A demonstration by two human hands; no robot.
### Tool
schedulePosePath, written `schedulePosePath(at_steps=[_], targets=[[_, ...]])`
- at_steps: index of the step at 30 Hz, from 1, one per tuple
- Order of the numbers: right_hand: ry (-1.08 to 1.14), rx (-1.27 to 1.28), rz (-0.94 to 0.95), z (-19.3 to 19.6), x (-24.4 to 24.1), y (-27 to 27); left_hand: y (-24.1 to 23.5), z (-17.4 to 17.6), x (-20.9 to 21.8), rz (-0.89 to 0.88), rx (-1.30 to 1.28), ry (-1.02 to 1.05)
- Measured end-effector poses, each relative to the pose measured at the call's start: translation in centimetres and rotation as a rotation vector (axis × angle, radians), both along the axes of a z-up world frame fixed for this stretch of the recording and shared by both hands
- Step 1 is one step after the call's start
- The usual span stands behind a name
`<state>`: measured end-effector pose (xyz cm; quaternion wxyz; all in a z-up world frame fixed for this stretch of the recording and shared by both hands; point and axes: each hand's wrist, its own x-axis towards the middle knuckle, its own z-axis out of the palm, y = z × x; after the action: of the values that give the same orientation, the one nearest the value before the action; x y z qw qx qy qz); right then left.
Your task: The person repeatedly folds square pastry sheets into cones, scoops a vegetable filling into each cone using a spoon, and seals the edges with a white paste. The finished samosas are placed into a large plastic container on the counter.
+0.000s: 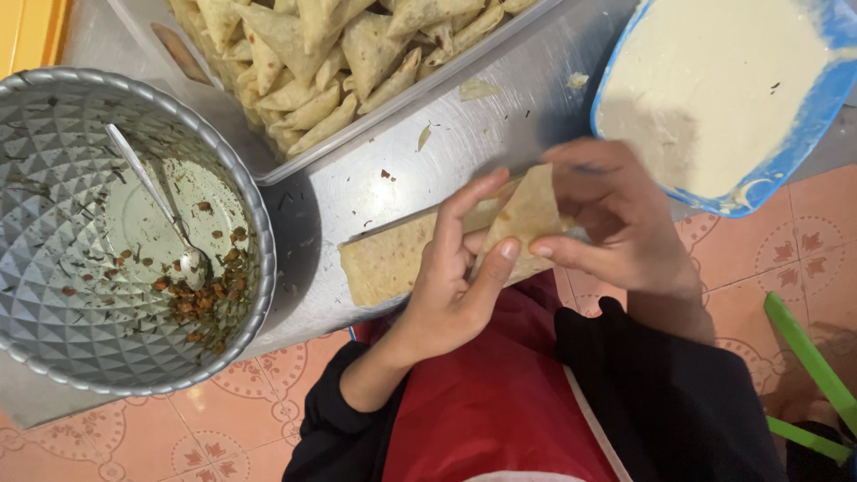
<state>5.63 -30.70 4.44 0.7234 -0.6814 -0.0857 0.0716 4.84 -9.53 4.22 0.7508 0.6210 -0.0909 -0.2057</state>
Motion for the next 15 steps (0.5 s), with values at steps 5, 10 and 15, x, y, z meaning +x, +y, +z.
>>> schedulePosePath(at_steps=[5, 10, 15], targets=[[-0.047, -0.239, -0.128, 0.4, 0.4, -0.8, 0.7, 1.6, 1.1, 0.047, 0.283, -0.138], [-0.300, -0.427, -0.151, 1.4, 0.1, -0.3, 2.1, 1.5, 1.5, 0.137, 0.351, -0.238], [-1.040, -0.486, 0.023, 0.4, 0.0, -0.1, 3.7, 0.0, 2.4, 0.014, -0.314, 0.206]])
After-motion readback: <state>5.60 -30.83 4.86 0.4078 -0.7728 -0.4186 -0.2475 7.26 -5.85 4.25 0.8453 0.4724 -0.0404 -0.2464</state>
